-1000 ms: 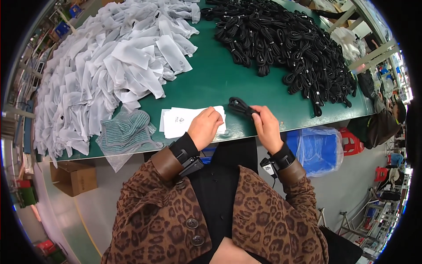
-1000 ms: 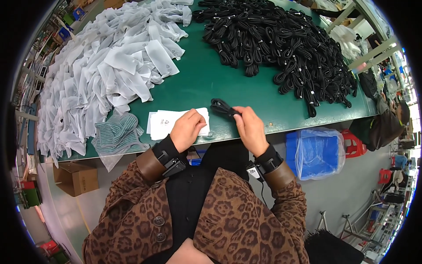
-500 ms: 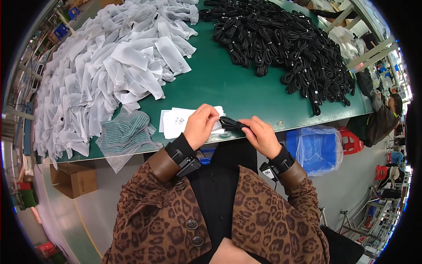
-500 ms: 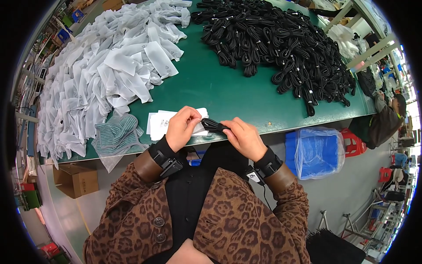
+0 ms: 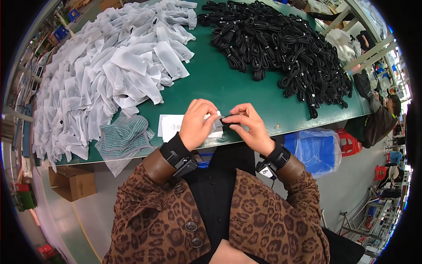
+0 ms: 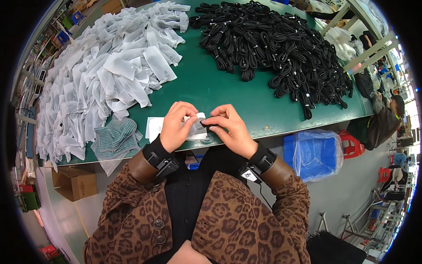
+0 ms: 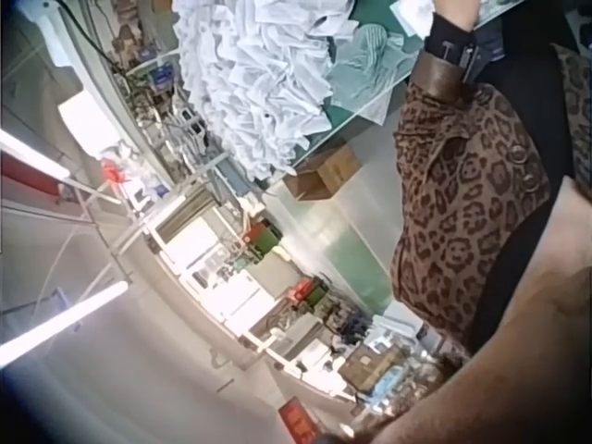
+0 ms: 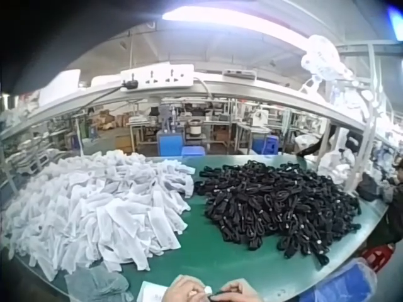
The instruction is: The person packages black cables by hand, picking up a cable and sliding it into a white plastic bag before placing it onto a pile. This process is repeated for several more cables and bags throughout the video.
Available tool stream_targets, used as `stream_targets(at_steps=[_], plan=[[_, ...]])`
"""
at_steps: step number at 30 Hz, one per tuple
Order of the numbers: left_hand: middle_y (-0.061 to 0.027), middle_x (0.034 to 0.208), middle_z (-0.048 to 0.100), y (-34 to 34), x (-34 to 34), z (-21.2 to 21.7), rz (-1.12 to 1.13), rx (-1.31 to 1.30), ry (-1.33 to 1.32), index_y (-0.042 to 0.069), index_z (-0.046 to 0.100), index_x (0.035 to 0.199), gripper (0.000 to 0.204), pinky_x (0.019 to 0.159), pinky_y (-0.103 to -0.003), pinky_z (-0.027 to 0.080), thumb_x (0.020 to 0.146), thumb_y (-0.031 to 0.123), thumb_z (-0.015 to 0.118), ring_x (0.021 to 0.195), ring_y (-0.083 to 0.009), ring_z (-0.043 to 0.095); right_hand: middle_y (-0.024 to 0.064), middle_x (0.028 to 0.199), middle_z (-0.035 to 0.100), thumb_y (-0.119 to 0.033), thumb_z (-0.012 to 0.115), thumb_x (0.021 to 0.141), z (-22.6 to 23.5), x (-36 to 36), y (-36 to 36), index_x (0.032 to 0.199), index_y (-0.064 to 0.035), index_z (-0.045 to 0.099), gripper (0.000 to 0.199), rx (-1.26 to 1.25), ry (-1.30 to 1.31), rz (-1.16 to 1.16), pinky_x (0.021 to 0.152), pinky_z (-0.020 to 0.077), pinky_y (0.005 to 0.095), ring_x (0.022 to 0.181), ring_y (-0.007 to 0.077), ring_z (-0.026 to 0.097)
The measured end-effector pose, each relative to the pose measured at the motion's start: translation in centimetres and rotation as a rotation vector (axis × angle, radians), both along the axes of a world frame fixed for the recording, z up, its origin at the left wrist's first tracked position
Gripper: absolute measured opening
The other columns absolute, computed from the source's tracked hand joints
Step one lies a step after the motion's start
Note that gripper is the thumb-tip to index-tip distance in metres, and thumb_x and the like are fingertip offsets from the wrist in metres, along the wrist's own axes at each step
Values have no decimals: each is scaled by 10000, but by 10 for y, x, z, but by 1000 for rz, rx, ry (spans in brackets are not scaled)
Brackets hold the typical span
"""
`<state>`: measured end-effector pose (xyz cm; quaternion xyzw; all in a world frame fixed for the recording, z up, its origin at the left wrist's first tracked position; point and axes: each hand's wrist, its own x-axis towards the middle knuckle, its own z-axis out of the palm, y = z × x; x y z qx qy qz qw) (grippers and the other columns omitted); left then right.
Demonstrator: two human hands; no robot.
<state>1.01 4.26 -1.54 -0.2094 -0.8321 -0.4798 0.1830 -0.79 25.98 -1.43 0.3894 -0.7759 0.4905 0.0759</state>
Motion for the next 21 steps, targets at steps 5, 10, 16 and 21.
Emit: stream_targets(at_steps=[5, 10, 16, 21], plan=[[-34, 907, 609, -13, -10, 15, -24, 310, -230, 18, 609, 895, 90, 680, -251, 446, 888, 72, 681, 758, -134, 551, 89, 1086, 564, 13, 667, 884, 19, -7, -16, 1187, -50, 669, 309, -202, -219, 40, 753, 504, 272, 853, 149, 589], [68, 790, 547, -66, -37, 64, -201, 560, -572, 46, 655, 995, 180, 573, -190, 340, 1005, 208, 577, 634, -19, 419, 112, 1118, 565, -12, 659, 885, 26, -61, -12, 1156, -45, 656, 273, -2, 106, -239, 743, 515, 291, 848, 185, 611], [22, 836, 630, -110, -68, 100, -49, 543, -333, 33, 638, 1005, 165, 552, -208, 357, 1010, 184, 573, 598, -25, 406, 149, 1124, 566, -120, 733, 841, -11, -156, 29, 1190, -59, 636, 367, 531, 623, -662, 841, 521, 378, 1020, 331, 576], [-39, 902, 691, -130, -78, 103, 191, 311, -178, 27, 615, 1048, 163, 569, -214, 406, 1011, 180, 574, 616, -40, 487, 167, 1034, 540, -143, 772, 748, -8, -155, 41, 1037, -51, 572, 363, 732, 449, -563, 813, 512, 453, 996, 373, 542]])
